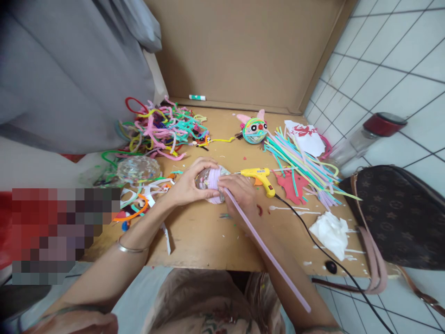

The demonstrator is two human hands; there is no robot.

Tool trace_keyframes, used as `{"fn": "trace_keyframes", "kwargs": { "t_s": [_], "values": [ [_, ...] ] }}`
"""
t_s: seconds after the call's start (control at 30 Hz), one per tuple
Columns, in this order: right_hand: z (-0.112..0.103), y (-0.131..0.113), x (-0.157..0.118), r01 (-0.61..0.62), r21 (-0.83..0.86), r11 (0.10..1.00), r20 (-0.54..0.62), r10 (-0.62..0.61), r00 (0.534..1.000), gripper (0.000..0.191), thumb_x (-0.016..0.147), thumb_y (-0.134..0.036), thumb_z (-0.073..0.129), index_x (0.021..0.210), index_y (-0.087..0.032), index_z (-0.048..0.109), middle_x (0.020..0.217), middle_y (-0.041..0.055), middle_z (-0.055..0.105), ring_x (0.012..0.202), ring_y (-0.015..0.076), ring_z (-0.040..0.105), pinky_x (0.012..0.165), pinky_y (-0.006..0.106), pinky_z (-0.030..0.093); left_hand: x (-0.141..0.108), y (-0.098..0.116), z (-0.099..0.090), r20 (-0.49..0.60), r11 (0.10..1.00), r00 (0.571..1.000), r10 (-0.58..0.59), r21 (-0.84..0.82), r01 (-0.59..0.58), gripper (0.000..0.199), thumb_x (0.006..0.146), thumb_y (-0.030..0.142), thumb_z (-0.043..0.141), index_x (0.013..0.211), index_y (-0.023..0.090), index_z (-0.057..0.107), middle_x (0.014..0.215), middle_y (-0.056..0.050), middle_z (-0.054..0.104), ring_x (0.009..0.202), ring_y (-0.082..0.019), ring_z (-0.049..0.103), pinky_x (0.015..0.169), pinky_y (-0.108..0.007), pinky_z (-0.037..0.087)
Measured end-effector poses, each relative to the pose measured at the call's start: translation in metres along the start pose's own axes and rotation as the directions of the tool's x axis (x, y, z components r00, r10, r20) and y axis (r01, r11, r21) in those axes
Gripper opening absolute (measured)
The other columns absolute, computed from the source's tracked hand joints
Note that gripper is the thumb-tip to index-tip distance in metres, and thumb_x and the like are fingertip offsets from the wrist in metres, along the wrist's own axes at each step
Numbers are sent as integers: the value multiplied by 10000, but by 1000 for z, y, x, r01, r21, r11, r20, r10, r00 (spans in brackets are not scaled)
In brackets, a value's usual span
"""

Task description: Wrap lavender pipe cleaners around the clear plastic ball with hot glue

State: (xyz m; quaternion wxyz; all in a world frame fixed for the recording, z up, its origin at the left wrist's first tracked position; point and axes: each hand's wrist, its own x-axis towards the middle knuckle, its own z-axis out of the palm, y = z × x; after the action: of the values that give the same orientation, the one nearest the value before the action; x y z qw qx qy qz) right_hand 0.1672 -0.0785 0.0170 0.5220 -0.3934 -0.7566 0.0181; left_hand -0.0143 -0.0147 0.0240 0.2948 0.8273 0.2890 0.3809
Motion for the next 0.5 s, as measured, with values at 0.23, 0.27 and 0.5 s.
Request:
{"fn": "trace_keyframes", "kwargs": {
  "t_s": [0.23, 0.27, 0.5],
  "values": [
    [2, 3, -1, 31, -10, 999, -11, -31, 999, 122, 900, -172, 553, 895, -215, 667, 932, 70, 752, 905, 184, 698, 863, 378, 567, 0, -1, 0, -2, 999, 1000, 31, -12, -31, 521, 713, 436, 778, 1127, 180, 591, 1170, -113, 578, 1157, -257, 545, 1030, -424, 439],
    [2, 3, -1, 32, -12, 999, -17, -33, 999, 122, 900, -167, 553, 892, -213, 666, 927, 71, 751, 905, 185, 697, 858, 376, 568, 0, -1, 0, -2, 999, 999, 40, -14, -40, 521, 717, 431, 778, 1132, 177, 592, 1172, -115, 577, 1157, -255, 545, 1031, -425, 439],
    [4, 5, -2, 64, -16, 998, -43, -65, 997, 124, 900, -155, 551, 900, -209, 662, 924, 79, 748, 886, 184, 699, 843, 373, 570, -2, -7, 2, 9, 998, 998, 59, -28, -58, 496, 740, 438, 772, 1142, 188, 626, 1193, -108, 560, 1198, -267, 532, 1046, -452, 435]
  ]
}}
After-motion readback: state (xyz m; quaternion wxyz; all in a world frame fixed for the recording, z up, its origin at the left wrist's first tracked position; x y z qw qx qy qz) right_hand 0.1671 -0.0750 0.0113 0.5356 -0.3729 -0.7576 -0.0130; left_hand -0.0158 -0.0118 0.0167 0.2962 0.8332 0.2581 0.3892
